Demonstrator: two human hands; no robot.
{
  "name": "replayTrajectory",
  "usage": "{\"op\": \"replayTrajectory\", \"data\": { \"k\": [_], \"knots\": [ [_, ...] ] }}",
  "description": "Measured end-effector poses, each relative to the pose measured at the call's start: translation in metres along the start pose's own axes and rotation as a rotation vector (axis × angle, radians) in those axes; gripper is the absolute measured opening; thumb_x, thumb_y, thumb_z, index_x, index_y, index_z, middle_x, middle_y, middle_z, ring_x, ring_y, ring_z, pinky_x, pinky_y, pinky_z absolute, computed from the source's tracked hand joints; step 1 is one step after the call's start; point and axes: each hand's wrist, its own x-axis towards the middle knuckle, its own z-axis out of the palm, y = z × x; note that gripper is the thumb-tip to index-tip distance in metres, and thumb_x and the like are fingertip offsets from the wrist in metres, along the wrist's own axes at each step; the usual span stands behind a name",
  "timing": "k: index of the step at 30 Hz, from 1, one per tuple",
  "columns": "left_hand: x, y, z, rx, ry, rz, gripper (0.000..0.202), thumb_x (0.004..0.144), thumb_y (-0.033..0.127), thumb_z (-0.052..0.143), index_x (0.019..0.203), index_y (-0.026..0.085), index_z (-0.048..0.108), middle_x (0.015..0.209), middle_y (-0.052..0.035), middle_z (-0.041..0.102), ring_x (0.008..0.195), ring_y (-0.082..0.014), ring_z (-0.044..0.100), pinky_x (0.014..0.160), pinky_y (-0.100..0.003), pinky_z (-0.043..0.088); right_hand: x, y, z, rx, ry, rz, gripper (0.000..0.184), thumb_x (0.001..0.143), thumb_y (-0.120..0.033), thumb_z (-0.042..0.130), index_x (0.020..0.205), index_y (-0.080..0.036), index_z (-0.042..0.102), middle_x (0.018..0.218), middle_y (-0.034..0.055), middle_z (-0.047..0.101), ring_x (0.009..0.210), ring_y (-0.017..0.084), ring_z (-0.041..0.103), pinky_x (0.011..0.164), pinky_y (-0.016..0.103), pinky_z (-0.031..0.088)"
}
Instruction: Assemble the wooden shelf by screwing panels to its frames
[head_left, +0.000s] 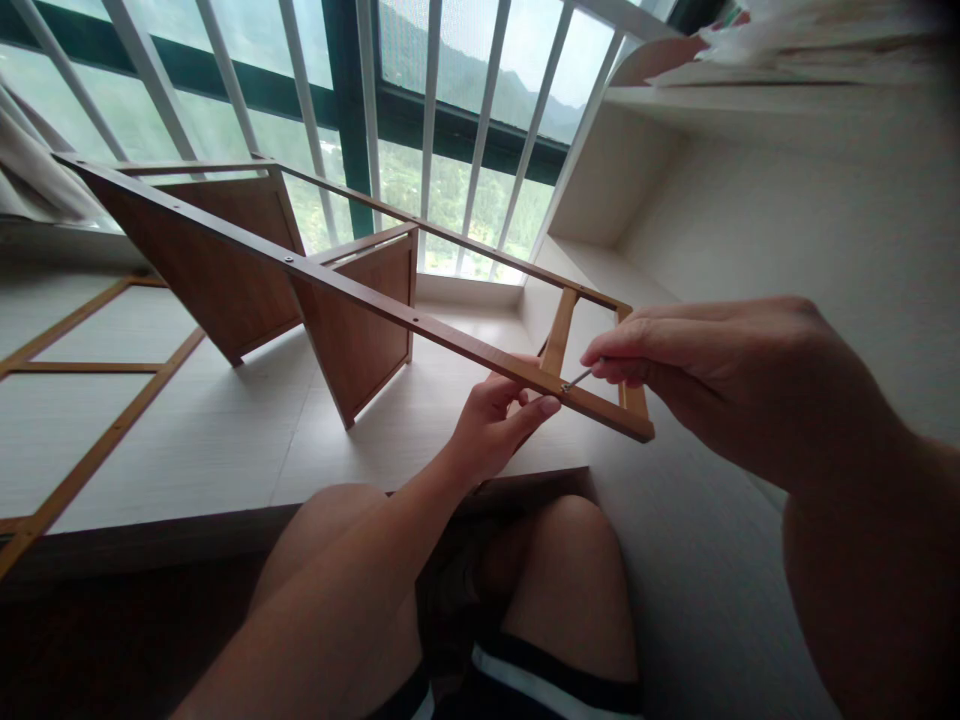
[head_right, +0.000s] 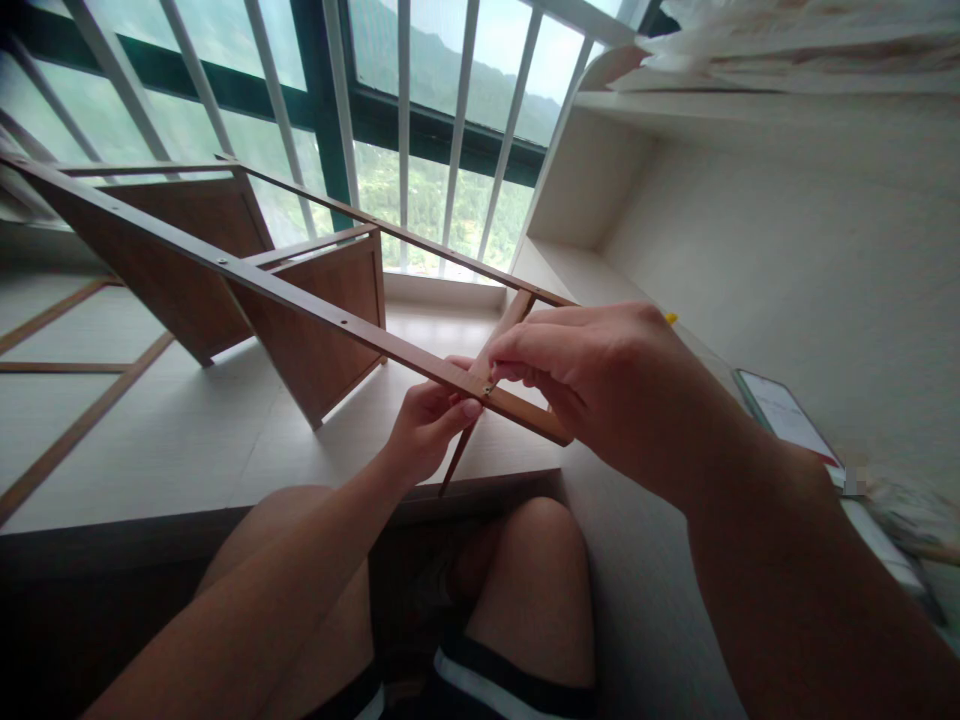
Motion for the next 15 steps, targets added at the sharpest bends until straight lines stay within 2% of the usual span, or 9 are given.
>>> {"op": "replayTrajectory", "data": {
  "k": [5, 15],
  "knots": [
    [0.0003, -0.0010, 0.0003, -0.014, -0.006, 0.004, 0.022, 0.080, 0.037, 0.070, 0.090, 0.017, 0.071, 0.113, -0.0077, 0.059, 0.095, -0.0187, 0.057, 0.078, -0.029, 0.046, 0.0037, 0.0000, 0.0003, 0.054, 0.027, -0.122, 0.019, 0.091, -0.028, 0.056, 0.088, -0.028, 0.075, 0.086, 0.0016, 0.073, 0.077, 0.019, 0.069, 0.065, 0.030, 0.051],
    [-0.0001, -0.0002, -0.0003, -0.016, -0.004, 0.002, 0.021, 0.079, 0.036, 0.070, 0.089, 0.018, 0.071, 0.112, -0.0074, 0.058, 0.090, -0.0170, 0.057, 0.076, -0.029, 0.046, 0.0070, -0.0014, -0.0010, 0.097, -0.018, -0.136, 0.022, 0.092, -0.031, 0.055, 0.082, -0.029, 0.074, 0.085, 0.0022, 0.073, 0.076, 0.020, 0.069, 0.064, 0.030, 0.051]
  ]
}}
